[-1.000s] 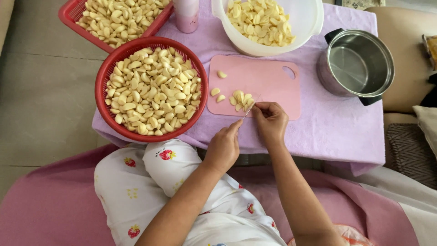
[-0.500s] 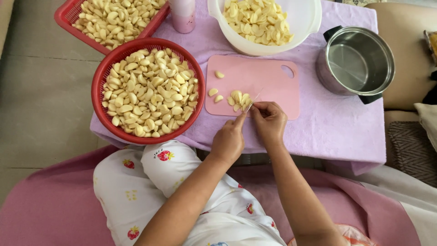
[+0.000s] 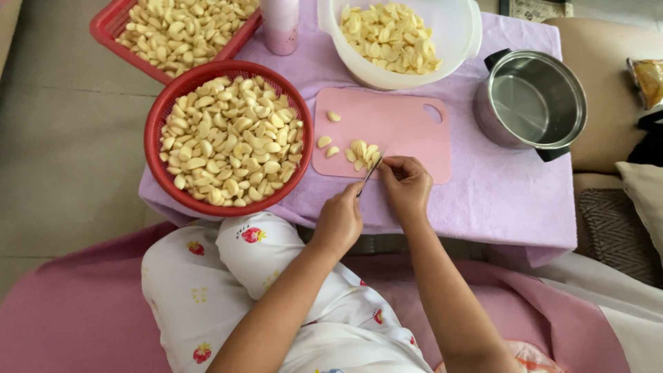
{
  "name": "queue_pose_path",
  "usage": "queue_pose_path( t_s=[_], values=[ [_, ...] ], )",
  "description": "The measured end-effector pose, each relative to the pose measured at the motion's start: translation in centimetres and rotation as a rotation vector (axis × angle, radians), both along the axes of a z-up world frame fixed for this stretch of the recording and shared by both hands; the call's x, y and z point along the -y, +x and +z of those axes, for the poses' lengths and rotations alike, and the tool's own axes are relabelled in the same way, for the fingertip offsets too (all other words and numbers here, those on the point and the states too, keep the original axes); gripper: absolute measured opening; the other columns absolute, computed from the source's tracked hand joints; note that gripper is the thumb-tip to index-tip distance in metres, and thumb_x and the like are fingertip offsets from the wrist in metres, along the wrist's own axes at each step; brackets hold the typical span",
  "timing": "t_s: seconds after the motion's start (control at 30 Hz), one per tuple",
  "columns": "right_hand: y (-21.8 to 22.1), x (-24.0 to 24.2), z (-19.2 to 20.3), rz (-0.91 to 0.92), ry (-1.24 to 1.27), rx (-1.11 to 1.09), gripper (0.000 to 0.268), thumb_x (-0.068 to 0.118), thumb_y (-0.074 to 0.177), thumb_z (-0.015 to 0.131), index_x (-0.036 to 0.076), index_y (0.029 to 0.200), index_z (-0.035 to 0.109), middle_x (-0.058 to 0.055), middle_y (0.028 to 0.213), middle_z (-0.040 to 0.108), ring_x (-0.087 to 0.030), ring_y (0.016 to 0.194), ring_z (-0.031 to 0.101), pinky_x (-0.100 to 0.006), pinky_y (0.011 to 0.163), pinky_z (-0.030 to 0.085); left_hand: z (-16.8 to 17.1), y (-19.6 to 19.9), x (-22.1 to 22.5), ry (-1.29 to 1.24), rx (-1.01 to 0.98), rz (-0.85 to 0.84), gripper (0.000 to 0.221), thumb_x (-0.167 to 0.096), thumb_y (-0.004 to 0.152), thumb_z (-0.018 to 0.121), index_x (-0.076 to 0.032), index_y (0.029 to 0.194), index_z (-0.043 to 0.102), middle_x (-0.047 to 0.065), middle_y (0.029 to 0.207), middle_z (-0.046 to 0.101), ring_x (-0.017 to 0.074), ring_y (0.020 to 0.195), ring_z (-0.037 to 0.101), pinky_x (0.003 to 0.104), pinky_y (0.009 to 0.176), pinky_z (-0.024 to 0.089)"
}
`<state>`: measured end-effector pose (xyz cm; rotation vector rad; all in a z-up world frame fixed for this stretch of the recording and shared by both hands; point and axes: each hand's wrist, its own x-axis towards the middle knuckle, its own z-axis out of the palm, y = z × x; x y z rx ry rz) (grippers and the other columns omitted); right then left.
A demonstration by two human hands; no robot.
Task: Slicing peeled garlic cloves into smaller pieces using a knife on a cutting board.
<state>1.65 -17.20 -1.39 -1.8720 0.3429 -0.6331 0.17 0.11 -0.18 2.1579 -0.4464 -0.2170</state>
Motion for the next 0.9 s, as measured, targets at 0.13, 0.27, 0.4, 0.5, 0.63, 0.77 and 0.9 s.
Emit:
queue_pose_path(
  t_s=[0.13,0.27,0.4,0.5,0.63,0.77,0.9],
  values=[
    [-0.3,-0.3,0.7,0.005,-0.003,-0.010,0.014,0.003,0.084,0.090,0.001,0.095,0.081,-0.014,0.093,0.074,-0.021,0.080,0.078,-0.030,0.072,0.063,-0.2,-0.2,0.1,-0.001,0.011,0.018,0.041,-0.007,0.101,0.049,-0.009,0.140,0.063,0.027,0.099,0.074,0.0460,0.098,0.076,0.052,0.087,0.061],
    [-0.1,-0.3,0.5,-0.006,0.012,-0.013,0.012,0.000,0.084,0.088,0.001,0.094,0.081,-0.015,0.094,0.075,-0.021,0.080,0.077,-0.031,0.072,0.063,0.8,-1.5,-0.8,0.191,0.104,-0.025,0.052,0.000,0.096,0.053,-0.009,0.147,0.056,0.022,0.098,0.069,0.0424,0.090,0.078,0.049,0.080,0.065],
    [-0.2,-0.6,1.1,-0.002,0.013,-0.036,0.011,-0.001,0.084,0.086,0.001,0.094,0.081,-0.014,0.094,0.075,-0.021,0.081,0.078,-0.030,0.072,0.063,0.6,-1.2,-0.8,0.149,0.087,-0.028,0.052,0.000,0.096,0.052,-0.008,0.148,0.056,0.020,0.097,0.069,0.0404,0.090,0.078,0.047,0.079,0.065],
    [-0.3,-0.7,1.0,-0.011,0.047,-0.041,0.010,-0.001,0.085,0.085,0.001,0.094,0.081,-0.014,0.094,0.076,-0.020,0.081,0.078,-0.030,0.072,0.063,0.6,-1.0,-0.9,0.112,0.085,-0.045,0.053,-0.001,0.098,0.051,-0.008,0.150,0.055,0.020,0.098,0.069,0.0392,0.091,0.078,0.046,0.080,0.065],
    [-0.2,-0.4,0.7,-0.007,0.045,-0.038,0.011,0.000,0.085,0.085,0.001,0.095,0.081,-0.015,0.095,0.076,-0.021,0.080,0.078,-0.030,0.072,0.064,0.8,-1.1,-1.4,0.103,0.097,-0.059,0.050,-0.002,0.099,0.050,-0.006,0.149,0.056,0.020,0.095,0.068,0.0385,0.086,0.078,0.045,0.077,0.066],
    [-0.2,-0.5,0.9,-0.005,0.038,-0.033,0.011,0.000,0.084,0.086,0.001,0.094,0.081,-0.014,0.095,0.076,-0.020,0.080,0.078,-0.030,0.071,0.063,1.0,-1.2,-1.6,0.107,0.111,-0.067,0.050,-0.002,0.100,0.050,-0.005,0.150,0.055,0.019,0.094,0.068,0.0369,0.085,0.079,0.044,0.076,0.066],
    [-0.1,-0.2,0.4,-0.003,0.021,-0.042,0.011,0.001,0.084,0.086,0.002,0.093,0.081,-0.013,0.095,0.075,-0.020,0.079,0.078,-0.029,0.070,0.064,0.4,-1.2,-1.3,0.122,0.130,-0.065,0.049,-0.002,0.101,0.050,-0.005,0.150,0.055,0.018,0.093,0.068,0.0358,0.085,0.078,0.043,0.076,0.066]
  ],
)
